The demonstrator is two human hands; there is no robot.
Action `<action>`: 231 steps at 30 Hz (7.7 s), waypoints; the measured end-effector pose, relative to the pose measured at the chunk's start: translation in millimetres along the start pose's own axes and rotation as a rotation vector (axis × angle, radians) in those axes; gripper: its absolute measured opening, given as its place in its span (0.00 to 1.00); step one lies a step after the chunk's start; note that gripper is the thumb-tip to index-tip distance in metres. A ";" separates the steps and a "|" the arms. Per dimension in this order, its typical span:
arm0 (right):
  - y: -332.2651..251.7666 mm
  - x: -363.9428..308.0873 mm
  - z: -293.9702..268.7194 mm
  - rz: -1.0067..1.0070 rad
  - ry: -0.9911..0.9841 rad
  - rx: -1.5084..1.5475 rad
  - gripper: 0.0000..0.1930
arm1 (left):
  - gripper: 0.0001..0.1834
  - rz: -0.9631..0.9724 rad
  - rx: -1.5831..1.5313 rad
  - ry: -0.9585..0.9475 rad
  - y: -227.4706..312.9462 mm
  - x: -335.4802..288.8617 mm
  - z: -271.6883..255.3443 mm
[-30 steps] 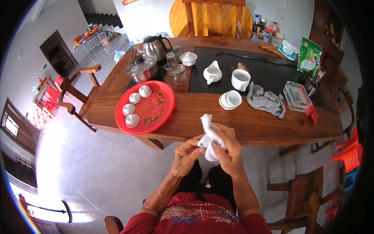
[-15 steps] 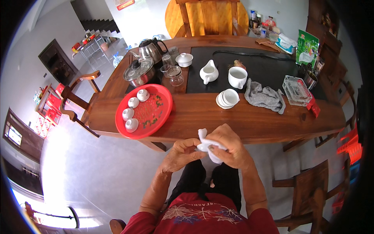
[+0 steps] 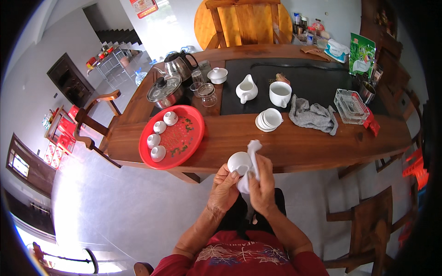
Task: The person dries small white ceramic cups and a pitcher using a white cloth. They wipe each item individually and place the dried cups onto a red tray on the table. The person handles the items one at a time, ensuring they are dry before stacking them.
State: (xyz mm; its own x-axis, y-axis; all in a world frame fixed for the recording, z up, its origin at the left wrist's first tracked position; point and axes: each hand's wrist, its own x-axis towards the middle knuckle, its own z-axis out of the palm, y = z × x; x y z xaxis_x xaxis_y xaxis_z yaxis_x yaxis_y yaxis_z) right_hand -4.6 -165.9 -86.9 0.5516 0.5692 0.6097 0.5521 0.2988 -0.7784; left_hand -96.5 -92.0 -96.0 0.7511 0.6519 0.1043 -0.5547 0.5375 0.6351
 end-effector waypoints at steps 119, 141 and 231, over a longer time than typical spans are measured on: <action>-15.4 -7.3 -52.0 -0.184 -0.663 0.009 0.20 | 0.20 -0.012 0.010 0.049 2.1 -22.9 -17.9; -18.6 -8.4 -57.8 0.137 -0.735 0.280 0.15 | 0.18 0.194 0.684 0.185 56.4 -10.7 -29.5; 11.3 43.7 -29.7 0.286 -0.025 0.240 0.09 | 0.11 0.038 0.311 -0.063 -26.8 17.6 -9.8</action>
State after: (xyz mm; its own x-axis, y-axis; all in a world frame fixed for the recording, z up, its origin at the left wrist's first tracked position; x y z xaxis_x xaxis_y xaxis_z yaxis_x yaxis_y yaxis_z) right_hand 44.3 -160.4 -64.6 0.6452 0.6734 0.3609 0.2139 0.2943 -0.9315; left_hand -71.9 -89.6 -118.6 0.7580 0.6286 0.1740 -0.4544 0.3176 0.8323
